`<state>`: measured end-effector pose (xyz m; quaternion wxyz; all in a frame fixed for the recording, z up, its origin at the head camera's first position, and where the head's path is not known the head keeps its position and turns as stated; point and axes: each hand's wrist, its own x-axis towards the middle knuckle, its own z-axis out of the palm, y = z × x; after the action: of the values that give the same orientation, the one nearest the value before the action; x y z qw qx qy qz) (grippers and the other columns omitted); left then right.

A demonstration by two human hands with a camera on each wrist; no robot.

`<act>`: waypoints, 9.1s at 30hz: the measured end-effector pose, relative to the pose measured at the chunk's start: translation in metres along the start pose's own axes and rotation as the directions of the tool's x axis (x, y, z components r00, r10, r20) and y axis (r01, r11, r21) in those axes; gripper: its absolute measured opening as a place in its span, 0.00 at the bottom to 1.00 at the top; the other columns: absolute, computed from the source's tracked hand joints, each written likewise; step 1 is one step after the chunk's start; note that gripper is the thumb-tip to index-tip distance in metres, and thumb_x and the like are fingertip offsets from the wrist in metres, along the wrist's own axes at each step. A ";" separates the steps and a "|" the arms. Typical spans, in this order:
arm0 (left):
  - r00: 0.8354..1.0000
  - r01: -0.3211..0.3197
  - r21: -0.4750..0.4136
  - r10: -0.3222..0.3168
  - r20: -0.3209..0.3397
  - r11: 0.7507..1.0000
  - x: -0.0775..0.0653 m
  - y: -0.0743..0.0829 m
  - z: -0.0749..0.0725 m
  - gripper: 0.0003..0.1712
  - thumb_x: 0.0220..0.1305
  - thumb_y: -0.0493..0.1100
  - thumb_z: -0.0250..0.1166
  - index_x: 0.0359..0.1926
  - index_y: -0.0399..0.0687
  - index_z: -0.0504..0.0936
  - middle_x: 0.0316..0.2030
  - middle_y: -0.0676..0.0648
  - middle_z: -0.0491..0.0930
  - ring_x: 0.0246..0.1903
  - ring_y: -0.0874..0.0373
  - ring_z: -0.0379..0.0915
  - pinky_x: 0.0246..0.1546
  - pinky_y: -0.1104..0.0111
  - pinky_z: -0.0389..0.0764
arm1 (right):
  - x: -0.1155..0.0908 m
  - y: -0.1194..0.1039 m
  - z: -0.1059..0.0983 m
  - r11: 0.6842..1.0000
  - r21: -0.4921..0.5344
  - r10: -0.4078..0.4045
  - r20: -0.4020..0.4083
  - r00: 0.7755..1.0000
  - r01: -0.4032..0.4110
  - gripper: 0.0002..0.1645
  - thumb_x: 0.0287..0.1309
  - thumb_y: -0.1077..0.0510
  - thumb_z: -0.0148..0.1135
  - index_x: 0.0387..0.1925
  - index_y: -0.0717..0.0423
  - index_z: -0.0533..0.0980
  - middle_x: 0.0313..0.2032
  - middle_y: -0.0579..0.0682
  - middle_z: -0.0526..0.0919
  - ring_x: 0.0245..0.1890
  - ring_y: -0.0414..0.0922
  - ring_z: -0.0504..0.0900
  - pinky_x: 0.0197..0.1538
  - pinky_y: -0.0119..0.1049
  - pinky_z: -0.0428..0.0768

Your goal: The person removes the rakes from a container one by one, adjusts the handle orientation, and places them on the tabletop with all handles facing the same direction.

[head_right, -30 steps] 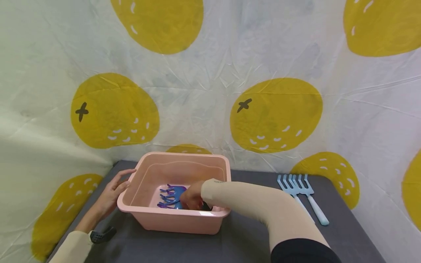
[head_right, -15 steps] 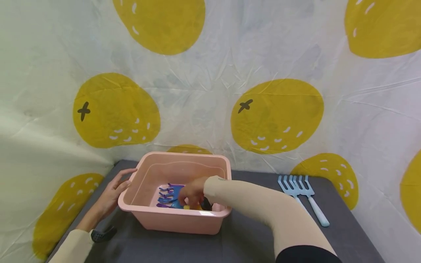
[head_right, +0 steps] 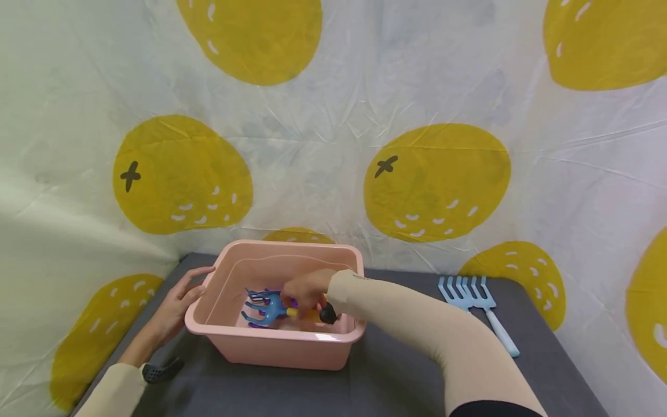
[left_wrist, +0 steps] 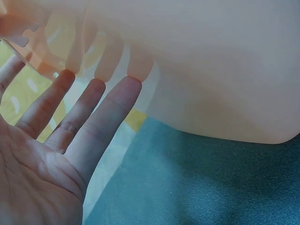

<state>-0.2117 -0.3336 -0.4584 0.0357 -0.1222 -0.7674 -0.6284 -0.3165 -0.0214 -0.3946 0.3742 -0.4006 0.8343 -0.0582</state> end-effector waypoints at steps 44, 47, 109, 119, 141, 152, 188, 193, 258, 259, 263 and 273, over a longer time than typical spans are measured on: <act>1.000 -0.002 0.002 0.002 -0.002 1.000 -0.001 0.005 0.001 0.25 0.82 0.41 0.50 0.75 0.46 0.61 0.61 0.30 0.75 0.50 0.51 0.82 0.44 0.61 0.85 | -0.017 0.019 -0.038 0.856 0.484 -0.243 0.066 0.968 0.182 0.23 0.71 0.58 0.62 0.65 0.46 0.76 0.46 0.51 0.86 0.38 0.45 0.84 0.37 0.41 0.87; 1.000 -0.008 -0.003 0.008 -0.003 1.000 -0.002 0.004 0.001 0.25 0.82 0.40 0.50 0.75 0.44 0.61 0.60 0.30 0.75 0.49 0.54 0.82 0.44 0.62 0.85 | -0.016 0.019 -0.037 0.844 0.504 -0.247 0.059 0.967 0.185 0.23 0.72 0.58 0.61 0.66 0.46 0.75 0.44 0.52 0.86 0.36 0.45 0.82 0.35 0.38 0.86; 0.999 0.027 0.014 -0.026 -0.022 1.000 -0.004 0.006 0.007 0.26 0.82 0.42 0.52 0.75 0.46 0.61 0.62 0.29 0.73 0.48 0.56 0.83 0.43 0.61 0.86 | -0.165 0.093 -0.064 0.925 0.358 0.071 -0.486 0.871 0.125 0.25 0.67 0.58 0.68 0.63 0.56 0.75 0.46 0.57 0.84 0.37 0.51 0.86 0.34 0.47 0.87; 1.000 0.002 0.009 -0.002 -0.024 1.000 -0.003 0.005 0.005 0.26 0.81 0.40 0.52 0.75 0.45 0.62 0.58 0.42 0.79 0.48 0.58 0.83 0.43 0.63 0.86 | -0.201 0.142 -0.023 0.905 0.421 0.197 -0.531 0.824 0.055 0.30 0.68 0.55 0.68 0.65 0.64 0.72 0.50 0.60 0.83 0.39 0.49 0.85 0.33 0.46 0.87; 1.000 -0.005 -0.014 0.005 -0.008 1.000 -0.004 0.006 0.003 0.26 0.81 0.40 0.51 0.75 0.45 0.61 0.55 0.56 0.81 0.47 0.59 0.83 0.43 0.63 0.86 | -0.212 0.229 0.116 0.774 0.626 0.336 -0.533 0.777 0.095 0.30 0.67 0.57 0.68 0.62 0.71 0.71 0.43 0.59 0.83 0.32 0.53 0.86 0.30 0.50 0.87; 1.000 -0.005 0.013 0.005 -0.011 1.000 -0.005 0.005 0.003 0.26 0.81 0.40 0.51 0.75 0.46 0.61 0.56 0.56 0.79 0.47 0.59 0.82 0.43 0.64 0.86 | -0.216 0.240 0.153 0.757 0.651 0.381 -0.504 0.775 0.051 0.27 0.68 0.60 0.66 0.59 0.75 0.70 0.35 0.56 0.83 0.28 0.52 0.84 0.28 0.52 0.85; 1.000 0.005 -0.010 -0.005 0.022 1.000 -0.003 0.000 0.000 0.26 0.82 0.42 0.51 0.76 0.48 0.61 0.55 0.52 0.81 0.47 0.53 0.84 0.41 0.60 0.87 | -0.225 0.222 0.143 0.788 0.588 0.490 -0.417 0.765 -0.184 0.25 0.66 0.63 0.66 0.60 0.71 0.70 0.36 0.57 0.82 0.26 0.55 0.84 0.26 0.51 0.85; 0.999 -0.009 -0.026 0.009 0.031 1.000 -0.003 0.003 -0.001 0.25 0.82 0.41 0.50 0.75 0.47 0.61 0.52 0.49 0.82 0.44 0.50 0.85 0.38 0.60 0.87 | -0.238 0.211 0.105 0.856 0.487 0.411 -0.438 0.800 -0.173 0.29 0.68 0.61 0.66 0.64 0.69 0.68 0.40 0.58 0.82 0.29 0.54 0.83 0.26 0.49 0.85; 0.999 -0.034 0.006 0.033 0.028 0.999 0.000 0.002 -0.003 0.26 0.82 0.41 0.51 0.76 0.47 0.61 0.71 0.27 0.62 0.54 0.63 0.79 0.45 0.62 0.85 | -0.014 0.021 -0.013 0.944 0.287 0.218 -0.162 0.962 -0.166 0.25 0.50 0.66 0.73 0.50 0.42 0.83 0.32 0.46 0.80 0.31 0.47 0.76 0.31 0.33 0.78; 0.999 -0.033 0.000 0.033 0.029 0.999 0.000 0.001 -0.002 0.26 0.82 0.41 0.51 0.76 0.47 0.61 0.71 0.27 0.63 0.54 0.62 0.80 0.45 0.61 0.85 | -0.014 0.021 -0.010 0.934 0.309 0.238 -0.170 0.956 -0.178 0.26 0.48 0.67 0.72 0.49 0.44 0.84 0.28 0.46 0.78 0.27 0.46 0.75 0.27 0.33 0.75; 0.999 -0.030 -0.009 0.030 0.030 1.000 -0.001 -0.001 -0.002 0.26 0.82 0.41 0.50 0.76 0.47 0.61 0.69 0.25 0.64 0.53 0.57 0.81 0.44 0.60 0.86 | 0.006 0.036 -0.008 0.945 0.236 0.257 -0.104 0.961 -0.227 0.34 0.41 0.70 0.72 0.50 0.38 0.84 0.26 0.46 0.77 0.23 0.45 0.73 0.23 0.33 0.70; 0.999 -0.042 -0.010 0.042 0.028 0.999 -0.002 -0.006 -0.001 0.26 0.82 0.40 0.51 0.75 0.46 0.61 0.70 0.27 0.65 0.54 0.61 0.80 0.46 0.62 0.85 | 0.024 0.051 0.002 0.981 0.188 0.070 -0.098 0.993 -0.050 0.31 0.44 0.74 0.74 0.47 0.42 0.81 0.30 0.45 0.77 0.23 0.41 0.74 0.25 0.30 0.73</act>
<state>-0.2109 -0.3355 -0.4642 0.0378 -0.1472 -0.7622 -0.6292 -0.3567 -0.0038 -0.4305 0.3675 -0.3351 0.8554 -0.1449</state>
